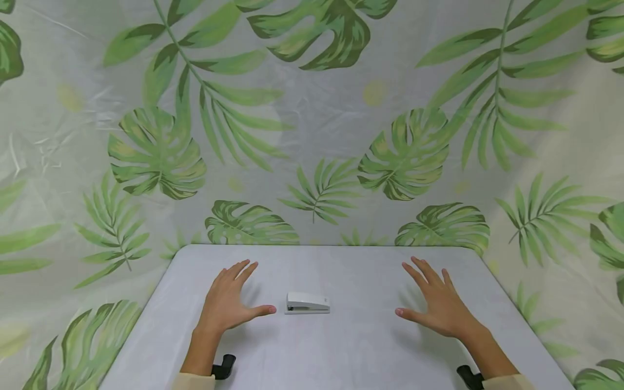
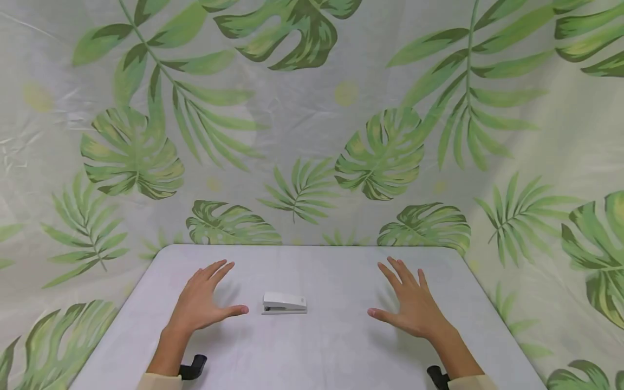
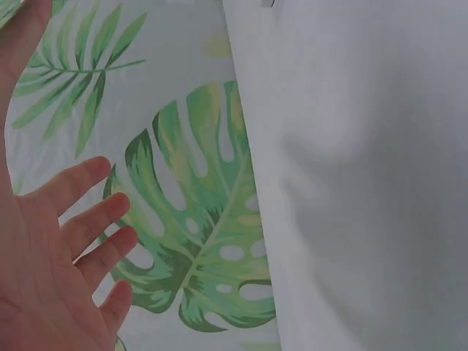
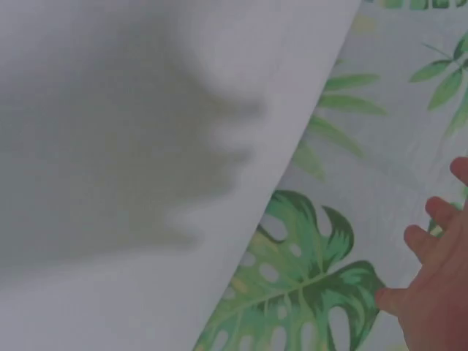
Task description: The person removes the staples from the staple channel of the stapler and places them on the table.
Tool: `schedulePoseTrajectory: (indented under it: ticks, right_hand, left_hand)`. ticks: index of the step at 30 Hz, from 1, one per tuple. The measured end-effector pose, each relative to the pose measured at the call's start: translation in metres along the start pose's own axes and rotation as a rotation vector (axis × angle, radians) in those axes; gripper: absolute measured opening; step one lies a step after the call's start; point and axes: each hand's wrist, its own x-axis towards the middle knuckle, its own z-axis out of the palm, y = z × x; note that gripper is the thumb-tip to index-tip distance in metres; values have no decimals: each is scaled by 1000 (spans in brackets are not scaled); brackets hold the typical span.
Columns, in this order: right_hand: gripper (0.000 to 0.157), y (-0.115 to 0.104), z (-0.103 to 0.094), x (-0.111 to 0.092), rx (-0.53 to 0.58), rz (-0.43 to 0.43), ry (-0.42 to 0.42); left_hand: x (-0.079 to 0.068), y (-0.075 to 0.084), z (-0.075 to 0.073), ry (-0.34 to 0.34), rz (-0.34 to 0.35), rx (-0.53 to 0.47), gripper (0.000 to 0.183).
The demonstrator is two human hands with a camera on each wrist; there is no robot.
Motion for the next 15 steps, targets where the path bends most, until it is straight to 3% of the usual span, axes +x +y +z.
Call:
schedulePoseTrajectory:
  ticks: [8,15]
  right_hand:
    - [101,-11,7,11,21,-15,17]
    - [99,-21,12,20,44,-32,25]
  left_hand:
    - [2,8,17,21,-11,-77,113]
    - [2,13,33,-4,-28,-157,107]
